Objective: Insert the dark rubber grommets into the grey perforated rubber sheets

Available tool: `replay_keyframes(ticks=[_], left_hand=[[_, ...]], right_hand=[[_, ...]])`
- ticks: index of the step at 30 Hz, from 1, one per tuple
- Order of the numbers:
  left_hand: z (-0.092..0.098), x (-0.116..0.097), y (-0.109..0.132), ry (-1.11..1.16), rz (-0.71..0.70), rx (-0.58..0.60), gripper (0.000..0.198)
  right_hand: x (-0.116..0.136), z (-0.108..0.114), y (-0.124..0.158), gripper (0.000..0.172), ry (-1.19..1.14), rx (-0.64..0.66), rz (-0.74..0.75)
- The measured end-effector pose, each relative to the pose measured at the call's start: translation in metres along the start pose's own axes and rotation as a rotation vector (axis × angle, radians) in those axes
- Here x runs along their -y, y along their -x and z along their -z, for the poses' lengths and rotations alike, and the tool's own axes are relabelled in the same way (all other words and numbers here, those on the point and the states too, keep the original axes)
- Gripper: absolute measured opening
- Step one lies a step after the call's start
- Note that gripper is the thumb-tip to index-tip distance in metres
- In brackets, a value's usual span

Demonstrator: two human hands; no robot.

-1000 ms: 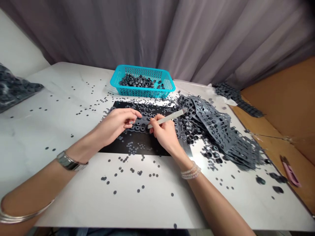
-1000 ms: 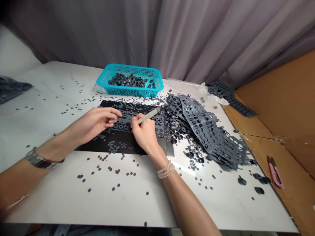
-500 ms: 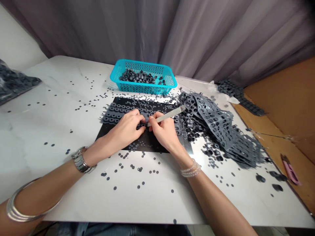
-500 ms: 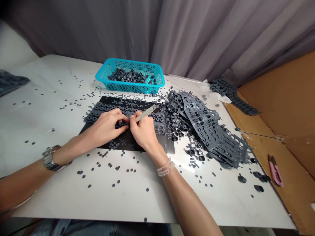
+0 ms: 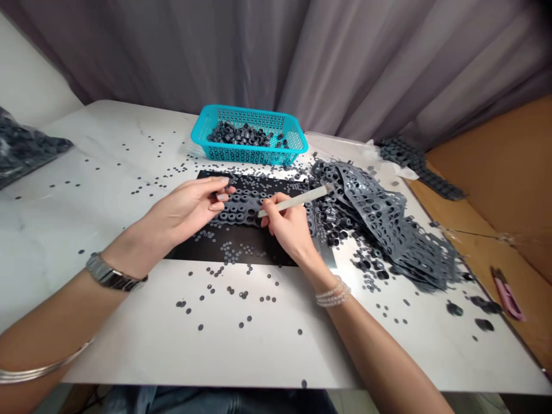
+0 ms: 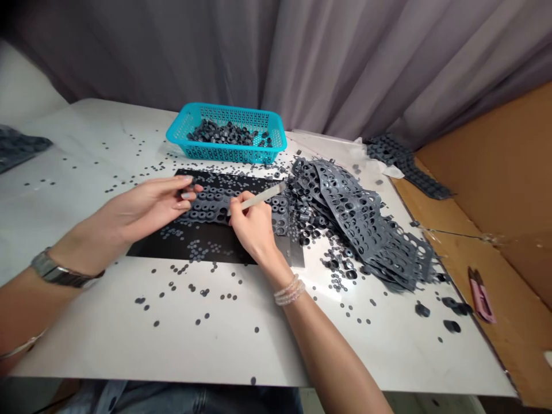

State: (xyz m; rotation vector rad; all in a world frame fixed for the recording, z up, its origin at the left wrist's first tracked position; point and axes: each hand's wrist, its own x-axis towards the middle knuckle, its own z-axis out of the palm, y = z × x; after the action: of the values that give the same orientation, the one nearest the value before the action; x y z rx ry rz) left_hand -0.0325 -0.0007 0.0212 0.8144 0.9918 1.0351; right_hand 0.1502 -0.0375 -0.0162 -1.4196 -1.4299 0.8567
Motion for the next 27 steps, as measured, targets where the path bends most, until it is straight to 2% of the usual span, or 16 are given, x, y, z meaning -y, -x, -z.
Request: replay_keyframes(ticks=[2, 4, 10, 14, 16, 18, 23, 25, 27], left_hand=[[0.002, 0.002, -0.003, 0.162, 0.164, 0.026, 0.009], [0.003, 0.004, -0.004, 0.259, 0.238, 0.071, 0.011], [0.003, 0.0, -0.002, 0.369, 0.248, 0.054, 0.013], [0.003, 0.003, -0.003, 0.257, 0.239, 0.027, 0.014], [0.003, 0.005, -0.002, 0.098, 0.21, 0.031, 0.017], [0.002, 0.007, 0.0, -0.186, 0.104, 0.058, 0.018], [0.001, 0.008, 0.01, -1.167, -0.433, 0.079, 0.018], [0.002, 0.012, 0.011, -1.379, -0.569, 0.109, 0.019], [0.004, 0.018, 0.01, -1.472, -0.617, 0.169, 0.021]], right_hand=[[0.0, 0.001, -0.001, 0.028, -0.103, -0.05, -0.032], [0.001, 0.002, -0.002, 0.028, -0.164, -0.088, -0.044], [0.0, -0.003, 0.0, 0.029, -0.142, -0.067, -0.026], [-0.001, -0.007, 0.003, 0.03, -0.045, -0.001, 0.021], [0.0, -0.009, 0.004, 0.029, -0.015, 0.023, 0.039], [0.0, -0.01, 0.005, 0.028, 0.005, 0.04, 0.045], [0.002, -0.01, 0.006, 0.027, 0.05, 0.064, 0.045], [0.004, -0.01, 0.006, 0.028, 0.075, 0.071, 0.058], [0.005, -0.011, 0.006, 0.029, 0.111, 0.075, 0.085]])
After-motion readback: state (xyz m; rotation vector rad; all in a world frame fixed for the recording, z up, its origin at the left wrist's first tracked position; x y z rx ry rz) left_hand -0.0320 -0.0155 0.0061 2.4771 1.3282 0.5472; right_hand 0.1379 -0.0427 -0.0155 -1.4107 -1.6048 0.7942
